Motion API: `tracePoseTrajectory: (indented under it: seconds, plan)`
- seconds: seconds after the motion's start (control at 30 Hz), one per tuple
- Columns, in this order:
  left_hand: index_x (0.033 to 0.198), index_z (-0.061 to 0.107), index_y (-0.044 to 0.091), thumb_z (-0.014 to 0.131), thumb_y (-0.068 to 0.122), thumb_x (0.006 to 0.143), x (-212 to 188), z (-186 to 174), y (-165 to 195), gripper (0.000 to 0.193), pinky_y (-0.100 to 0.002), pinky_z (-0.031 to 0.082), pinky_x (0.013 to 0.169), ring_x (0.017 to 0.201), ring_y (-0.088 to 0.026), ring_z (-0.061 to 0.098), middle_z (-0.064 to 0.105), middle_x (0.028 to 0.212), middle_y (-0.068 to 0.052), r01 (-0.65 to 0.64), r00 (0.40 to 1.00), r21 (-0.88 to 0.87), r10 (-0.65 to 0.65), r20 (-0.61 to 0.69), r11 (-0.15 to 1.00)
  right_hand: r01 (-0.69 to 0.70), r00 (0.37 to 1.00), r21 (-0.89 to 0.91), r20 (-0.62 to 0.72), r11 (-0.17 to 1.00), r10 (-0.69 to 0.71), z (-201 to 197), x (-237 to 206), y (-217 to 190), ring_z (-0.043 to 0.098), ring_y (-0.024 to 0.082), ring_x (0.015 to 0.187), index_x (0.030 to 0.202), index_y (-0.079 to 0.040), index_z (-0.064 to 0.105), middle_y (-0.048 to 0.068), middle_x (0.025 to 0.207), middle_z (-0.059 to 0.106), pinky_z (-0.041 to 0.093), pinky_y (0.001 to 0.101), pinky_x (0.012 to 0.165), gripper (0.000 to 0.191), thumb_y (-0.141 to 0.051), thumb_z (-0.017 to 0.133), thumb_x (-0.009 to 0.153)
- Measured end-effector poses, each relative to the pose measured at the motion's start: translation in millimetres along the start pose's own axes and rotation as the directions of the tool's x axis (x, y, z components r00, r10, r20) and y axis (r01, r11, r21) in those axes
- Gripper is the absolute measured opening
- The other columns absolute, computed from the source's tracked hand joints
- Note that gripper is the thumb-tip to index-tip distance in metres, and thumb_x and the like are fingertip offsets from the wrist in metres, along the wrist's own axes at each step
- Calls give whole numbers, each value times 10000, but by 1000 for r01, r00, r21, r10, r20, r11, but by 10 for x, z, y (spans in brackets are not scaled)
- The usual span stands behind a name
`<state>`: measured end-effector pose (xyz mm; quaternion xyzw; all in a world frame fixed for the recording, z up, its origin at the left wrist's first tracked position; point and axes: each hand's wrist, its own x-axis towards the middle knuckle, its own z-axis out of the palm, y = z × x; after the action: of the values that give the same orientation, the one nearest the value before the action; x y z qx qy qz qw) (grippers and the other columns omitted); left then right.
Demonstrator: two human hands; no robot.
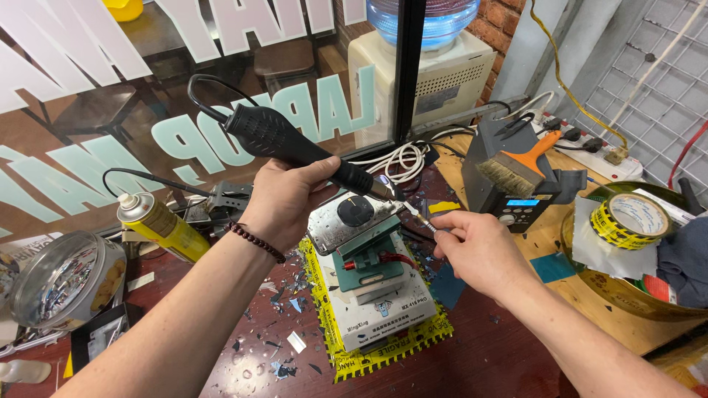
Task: The person uses a hot air gun and a soldering iron to work on a small electronic device clamped in a vise. They repeatedly apply heat and solder to the device's surface, occasionally brushing away debris.
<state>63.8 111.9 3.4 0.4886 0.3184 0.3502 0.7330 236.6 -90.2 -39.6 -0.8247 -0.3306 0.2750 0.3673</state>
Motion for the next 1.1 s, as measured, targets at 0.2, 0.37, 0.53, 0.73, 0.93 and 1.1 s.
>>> tracePoseTrajectory:
  seconds: [0.2,0.37,0.53,0.73,0.93,1.1]
  plan:
    - [1031,602,21,721,-15,861,21,8,-29,211,-362,650,830,943,-214,729,709,1029,-95,-5,1000,7,5,8,1000,4,1000,4,-8,1000,-4,22,-6,10,620,147,493,1260,-89,709,72,804,815,515,320,513,341,-189,636,942]
    - [1024,597,19,719,-17,855,33,21,-40,212,-371,662,846,943,-228,735,708,1027,-102,-2,999,-3,2,32,1000,-13,1000,-5,-2,1000,13,42,29,22,614,150,489,1263,-92,704,61,805,807,517,319,511,337,-194,631,950]
    - [1035,599,18,724,-17,855,49,28,-29,222,-363,654,851,947,-224,730,704,1036,-106,9,1000,24,-10,15,1000,31,999,36,18,999,-31,55,73,55,610,148,492,1269,-78,692,72,790,799,514,319,504,355,-145,608,930]
    - [1071,580,2,719,-19,856,75,33,15,258,-348,657,883,975,-238,742,711,1060,-130,-4,1000,40,4,12,999,22,1000,-7,-8,1000,-22,112,112,126,639,138,527,1272,-131,690,42,818,797,543,313,547,336,-189,618,949]
    - [1076,575,-14,718,-28,853,84,26,25,266,-370,664,903,975,-252,749,711,1067,-143,-20,999,4,20,25,1000,181,980,-10,-84,983,-181,175,168,217,739,83,706,1211,-76,713,52,815,800,563,269,681,307,-180,651,929]
    - [1062,572,4,718,-19,852,86,-5,27,257,-386,653,883,975,-253,742,712,1047,-122,-18,1000,18,17,16,1000,157,987,80,-48,984,-153,189,253,343,714,104,696,1185,-53,717,50,804,789,556,273,661,285,-163,665,927]
